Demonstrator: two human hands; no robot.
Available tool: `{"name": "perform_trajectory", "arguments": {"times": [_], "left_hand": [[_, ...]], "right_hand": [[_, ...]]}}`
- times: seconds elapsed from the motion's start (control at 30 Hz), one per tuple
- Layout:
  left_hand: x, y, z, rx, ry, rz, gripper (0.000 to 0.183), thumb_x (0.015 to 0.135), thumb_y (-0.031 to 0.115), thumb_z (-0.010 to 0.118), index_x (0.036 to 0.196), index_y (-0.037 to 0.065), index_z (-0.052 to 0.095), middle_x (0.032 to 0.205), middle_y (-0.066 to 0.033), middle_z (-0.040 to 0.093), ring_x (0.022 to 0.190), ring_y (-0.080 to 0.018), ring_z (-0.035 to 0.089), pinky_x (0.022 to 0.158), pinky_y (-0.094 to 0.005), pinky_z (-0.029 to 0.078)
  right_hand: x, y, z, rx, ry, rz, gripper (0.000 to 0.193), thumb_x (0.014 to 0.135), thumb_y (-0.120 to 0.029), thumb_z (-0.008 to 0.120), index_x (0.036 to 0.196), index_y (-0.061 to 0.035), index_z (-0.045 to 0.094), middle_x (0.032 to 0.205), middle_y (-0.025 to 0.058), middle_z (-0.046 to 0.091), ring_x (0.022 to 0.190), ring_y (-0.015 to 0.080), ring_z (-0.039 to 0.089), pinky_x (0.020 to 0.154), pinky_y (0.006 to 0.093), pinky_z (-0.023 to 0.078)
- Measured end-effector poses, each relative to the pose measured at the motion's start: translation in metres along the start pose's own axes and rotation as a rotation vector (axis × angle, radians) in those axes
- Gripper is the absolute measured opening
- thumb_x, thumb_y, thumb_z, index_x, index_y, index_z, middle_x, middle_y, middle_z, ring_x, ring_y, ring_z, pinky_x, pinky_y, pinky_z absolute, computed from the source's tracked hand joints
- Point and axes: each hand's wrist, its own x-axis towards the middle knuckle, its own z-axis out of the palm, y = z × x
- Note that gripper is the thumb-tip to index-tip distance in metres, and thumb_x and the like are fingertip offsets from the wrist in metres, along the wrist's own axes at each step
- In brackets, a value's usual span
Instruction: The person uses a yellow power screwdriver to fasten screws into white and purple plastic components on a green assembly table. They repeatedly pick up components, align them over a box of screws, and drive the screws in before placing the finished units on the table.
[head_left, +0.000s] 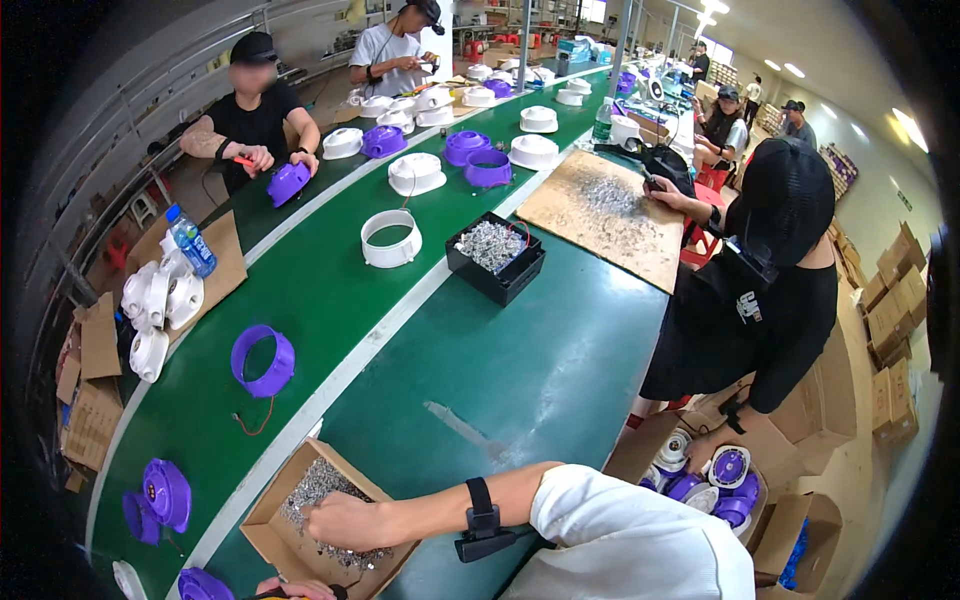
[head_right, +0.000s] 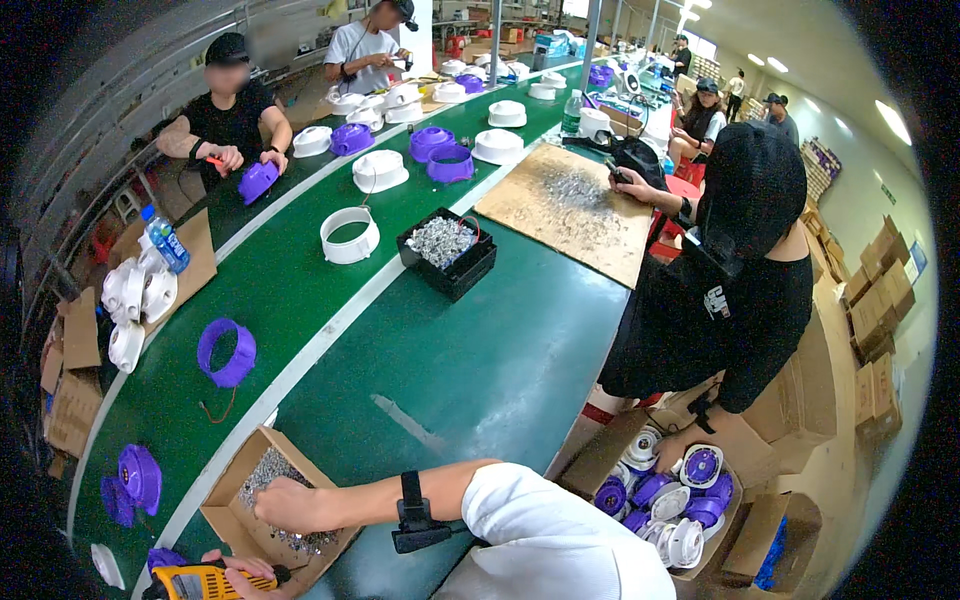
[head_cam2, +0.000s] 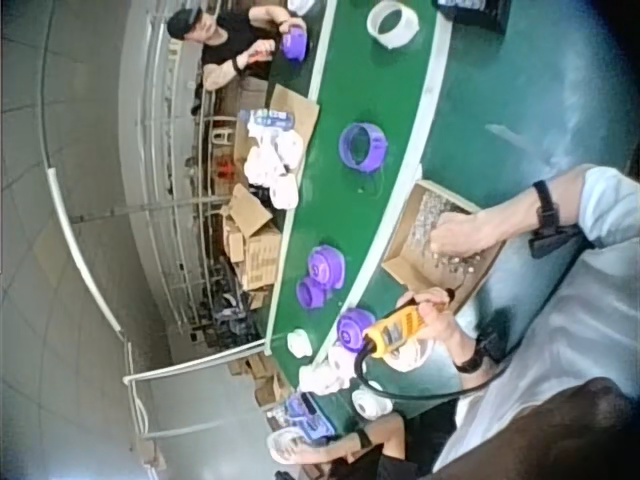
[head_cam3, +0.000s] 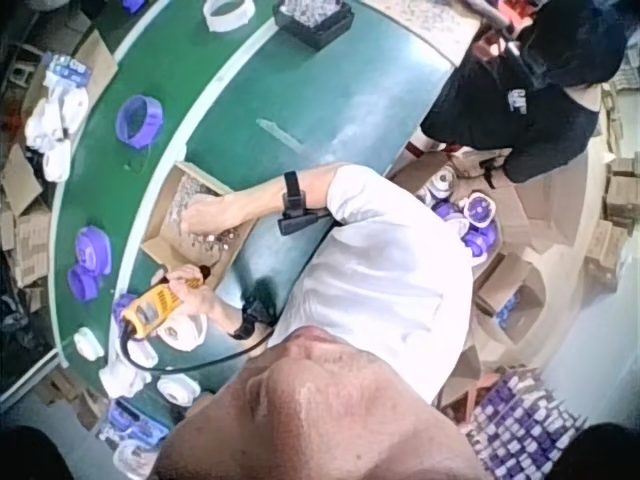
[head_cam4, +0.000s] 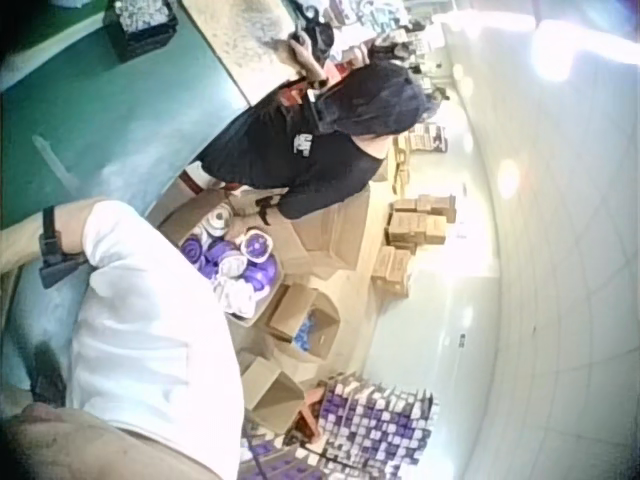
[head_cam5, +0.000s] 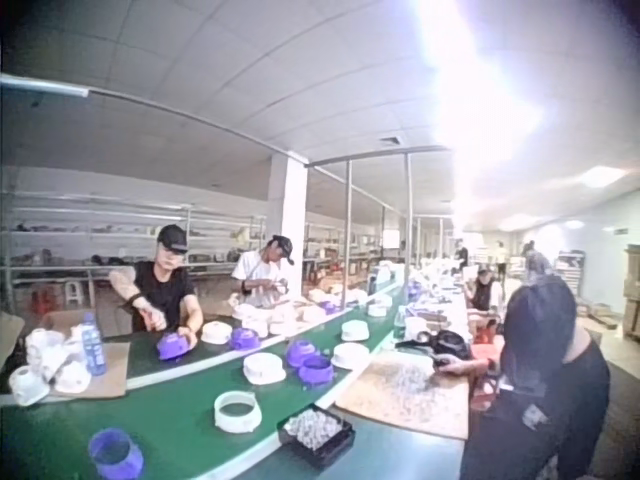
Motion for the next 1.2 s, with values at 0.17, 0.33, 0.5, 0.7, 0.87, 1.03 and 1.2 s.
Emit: {"name": "perform_trajectory", "arguments": {"times": [0.17, 0.33, 0.5, 0.7, 0.87, 1.03, 1.2], "left_hand": [[0.000, 0.003, 0.001, -0.005, 0.011, 0.002, 0.038, 0.086, 0.014, 0.057, 0.113, -0.004, 0.037, 0.058, -0.0074, 0.046, 0.044, -0.0163, 0.043, 0.044, -0.0272, 0.041], [0.002, 0.005, 0.001, -0.004, -0.005, 0.013, 0.037, 0.087, 0.015, 0.056, 0.112, -0.004, 0.038, 0.058, -0.0074, 0.046, 0.044, -0.0165, 0.043, 0.044, -0.0274, 0.040], [-0.002, -0.002, -0.010, 0.036, 0.002, -0.047, 0.035, 0.087, 0.018, 0.057, 0.108, -0.003, 0.040, 0.057, -0.0083, 0.047, 0.045, -0.0168, 0.045, 0.046, -0.0277, 0.041], [-0.004, -0.007, -0.010, 0.024, 0.059, -0.051, 0.038, 0.086, 0.021, 0.058, 0.109, -0.003, 0.039, 0.056, -0.0079, 0.048, 0.043, -0.0170, 0.044, 0.044, -0.0277, 0.041], [-0.009, -0.023, -0.019, 0.015, 0.133, -0.006, 0.045, 0.085, 0.019, 0.056, 0.118, -0.003, 0.035, 0.054, -0.0045, 0.044, 0.040, -0.0126, 0.041, 0.038, -0.0245, 0.036], [-0.009, -0.024, -0.024, 0.060, 0.062, -0.018, 0.047, 0.086, 0.029, 0.062, 0.112, -0.001, 0.037, 0.056, -0.0053, 0.049, 0.042, -0.0141, 0.045, 0.040, -0.0259, 0.040], [-0.008, -0.017, -0.025, 0.040, 0.010, -0.049, 0.046, 0.085, 0.031, 0.065, 0.107, 0.001, 0.038, 0.056, -0.0057, 0.049, 0.044, -0.0151, 0.047, 0.042, -0.0280, 0.042]], "right_hand": [[0.003, -0.002, 0.004, 0.022, 0.034, 0.079, 0.009, 0.064, -0.008, 0.065, 0.066, 0.0014, 0.065, 0.083, 0.0231, 0.062, 0.069, 0.0302, 0.065, 0.059, 0.0389, 0.052], [0.007, -0.005, 0.010, -0.015, 0.004, 0.163, 0.027, 0.061, -0.007, 0.068, 0.085, 0.0052, 0.062, 0.101, 0.0234, 0.057, 0.080, 0.0271, 0.063, 0.064, 0.0339, 0.051], [0.002, -0.003, 0.004, -0.078, -0.121, 0.143, 0.037, 0.064, -0.011, 0.069, 0.096, 0.0065, 0.059, 0.106, 0.0250, 0.055, 0.084, 0.0278, 0.062, 0.069, 0.0341, 0.051], [-0.001, 0.001, 0.008, -0.127, -0.185, 0.086, 0.030, 0.063, -0.007, 0.068, 0.089, 0.0051, 0.061, 0.098, 0.0213, 0.058, 0.080, 0.0276, 0.064, 0.067, 0.0335, 0.052], [0.002, -0.001, -0.006, -0.113, -0.239, -0.002, 0.012, 0.067, -0.004, 0.062, 0.077, 0.0023, 0.063, 0.083, 0.0176, 0.063, 0.070, 0.0257, 0.066, 0.057, 0.0334, 0.053], [0.001, -0.004, -0.016, -0.097, -0.146, -0.007, 0.006, 0.070, -0.006, 0.062, 0.070, -0.0054, 0.069, 0.071, 0.0115, 0.067, 0.067, 0.0220, 0.068, 0.056, 0.0321, 0.054], [0.003, -0.004, -0.017, -0.081, -0.300, -0.008, 0.012, 0.074, -0.011, 0.061, 0.079, -0.0004, 0.061, 0.077, 0.0137, 0.063, 0.071, 0.0251, 0.066, 0.060, 0.0354, 0.053]]}}
